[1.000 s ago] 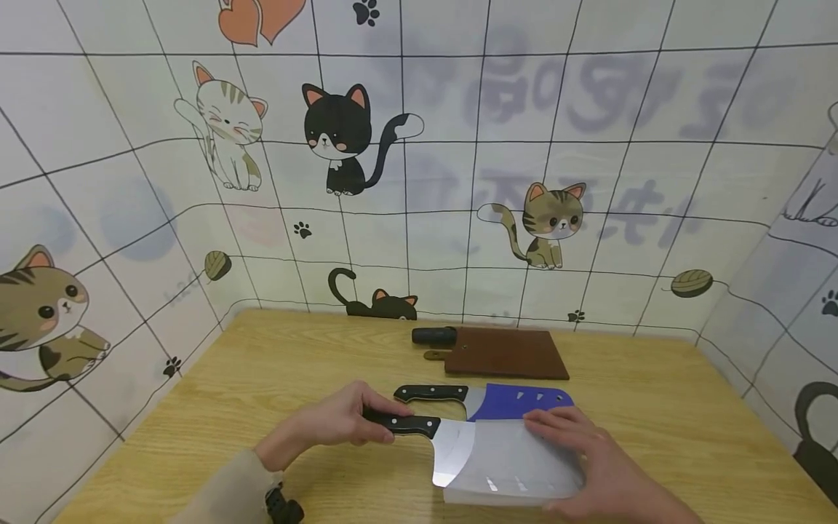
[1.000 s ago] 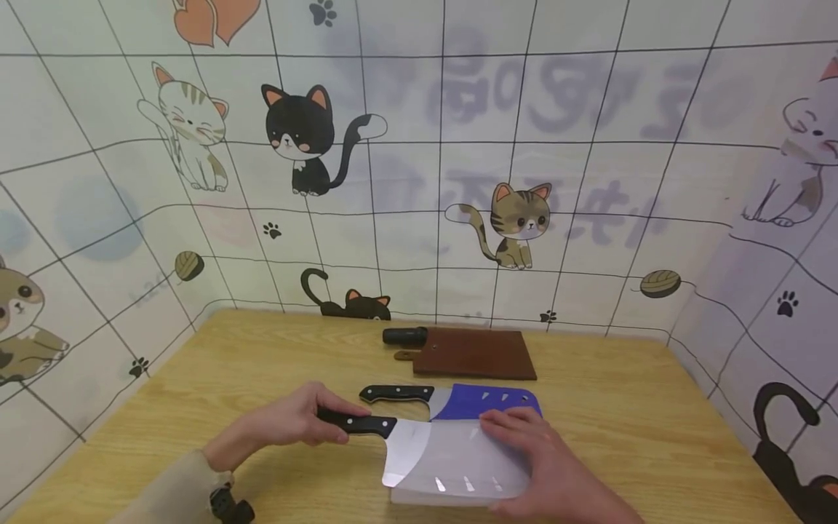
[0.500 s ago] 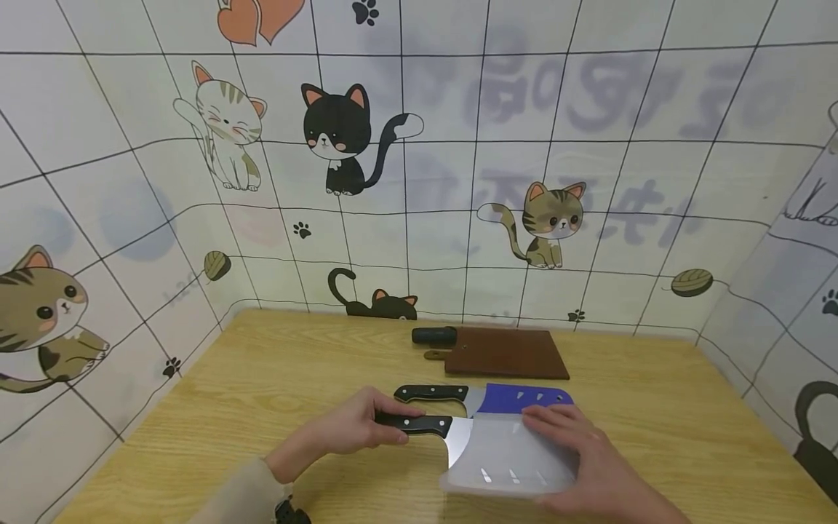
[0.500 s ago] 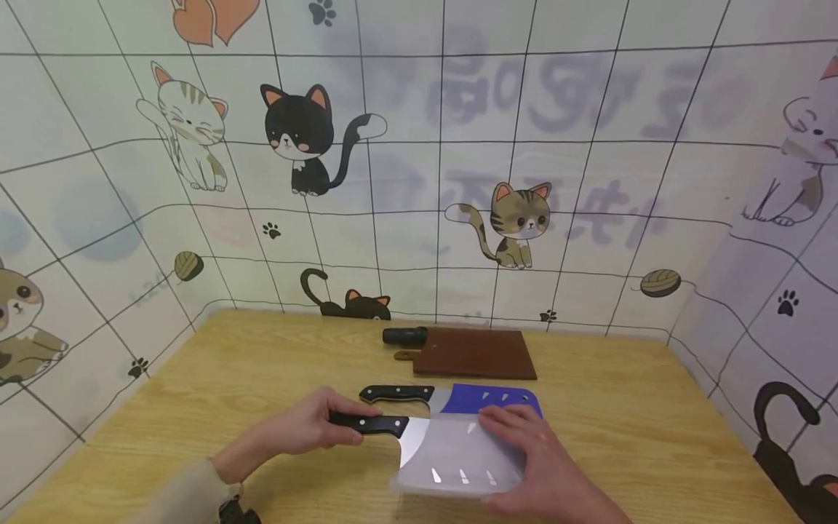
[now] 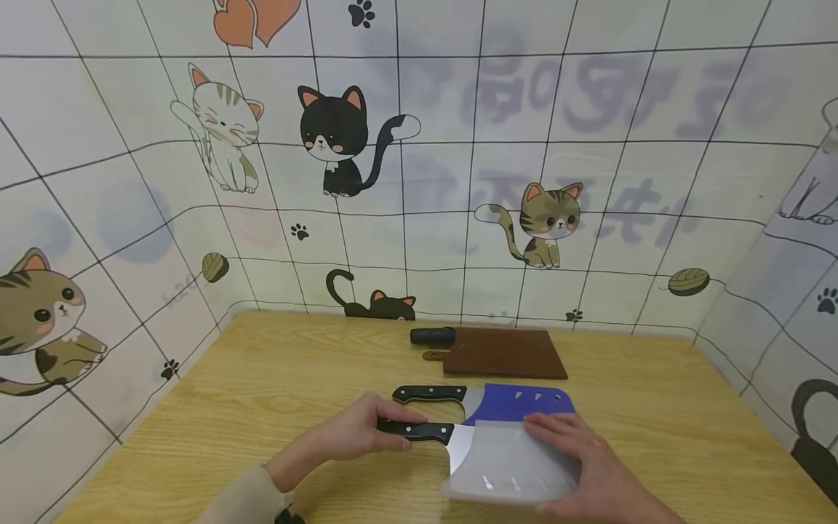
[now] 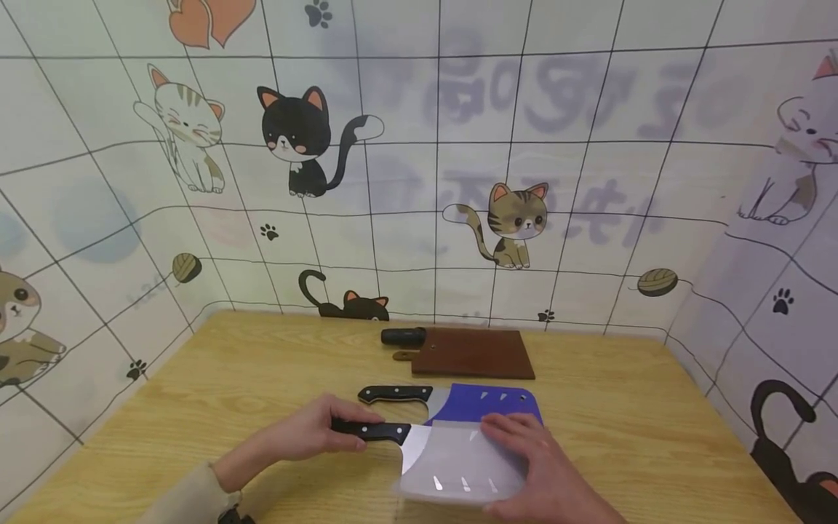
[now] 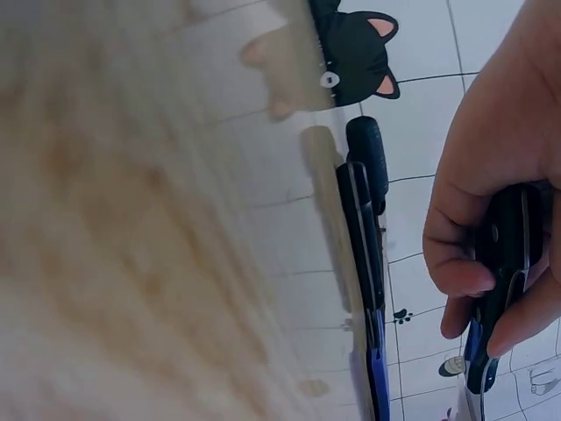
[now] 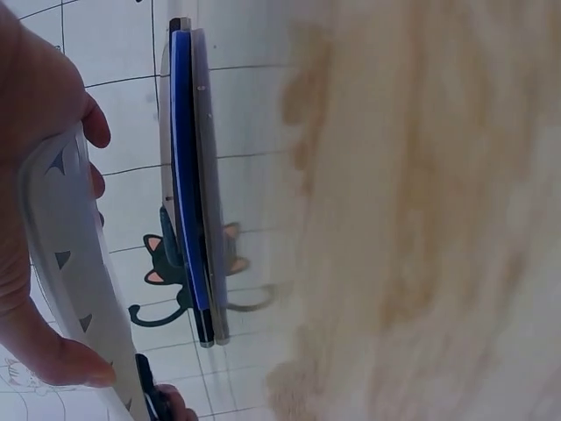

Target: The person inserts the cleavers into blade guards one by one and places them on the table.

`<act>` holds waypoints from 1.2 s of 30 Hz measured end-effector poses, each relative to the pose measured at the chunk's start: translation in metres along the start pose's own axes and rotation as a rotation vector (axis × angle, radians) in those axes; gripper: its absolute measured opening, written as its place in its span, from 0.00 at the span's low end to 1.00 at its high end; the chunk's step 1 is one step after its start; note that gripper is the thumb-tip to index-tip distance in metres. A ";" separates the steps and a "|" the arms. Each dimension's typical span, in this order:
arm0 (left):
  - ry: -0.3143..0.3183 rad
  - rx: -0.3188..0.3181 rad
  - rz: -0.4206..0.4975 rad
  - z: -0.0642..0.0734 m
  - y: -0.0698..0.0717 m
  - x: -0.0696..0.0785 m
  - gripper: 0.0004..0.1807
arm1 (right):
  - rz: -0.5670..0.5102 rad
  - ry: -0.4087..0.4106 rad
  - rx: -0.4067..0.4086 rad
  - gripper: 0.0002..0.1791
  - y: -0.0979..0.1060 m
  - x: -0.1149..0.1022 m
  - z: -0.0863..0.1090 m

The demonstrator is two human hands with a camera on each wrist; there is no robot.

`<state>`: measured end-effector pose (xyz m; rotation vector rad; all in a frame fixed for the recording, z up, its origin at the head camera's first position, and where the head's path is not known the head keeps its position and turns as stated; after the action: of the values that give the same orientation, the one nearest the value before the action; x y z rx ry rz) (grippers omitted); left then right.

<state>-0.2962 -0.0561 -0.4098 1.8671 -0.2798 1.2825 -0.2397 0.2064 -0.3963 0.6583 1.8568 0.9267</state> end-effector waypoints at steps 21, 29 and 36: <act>0.027 -0.071 -0.066 0.012 -0.016 -0.011 0.21 | 0.037 -0.096 -0.328 0.50 -0.030 0.015 0.016; -0.029 -0.114 -0.073 0.011 -0.024 -0.002 0.21 | 0.130 -0.009 -0.338 0.51 -0.032 0.019 0.020; 0.014 -0.109 -0.092 0.005 -0.027 -0.006 0.22 | 0.177 0.004 -0.346 0.52 -0.034 0.023 0.019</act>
<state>-0.2793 -0.0444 -0.4298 1.7579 -0.2489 1.1947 -0.2341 0.2103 -0.4408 0.6103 1.6050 1.3282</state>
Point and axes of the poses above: each hand's wrist, its own z-axis away from the middle knuckle, its own y-axis out of the back of the hand, x = y × z, the point moved 10 cm from there along -z, towards the middle knuckle, and after that the axes turned 3 degrees about -y, right-handed, at the moved point
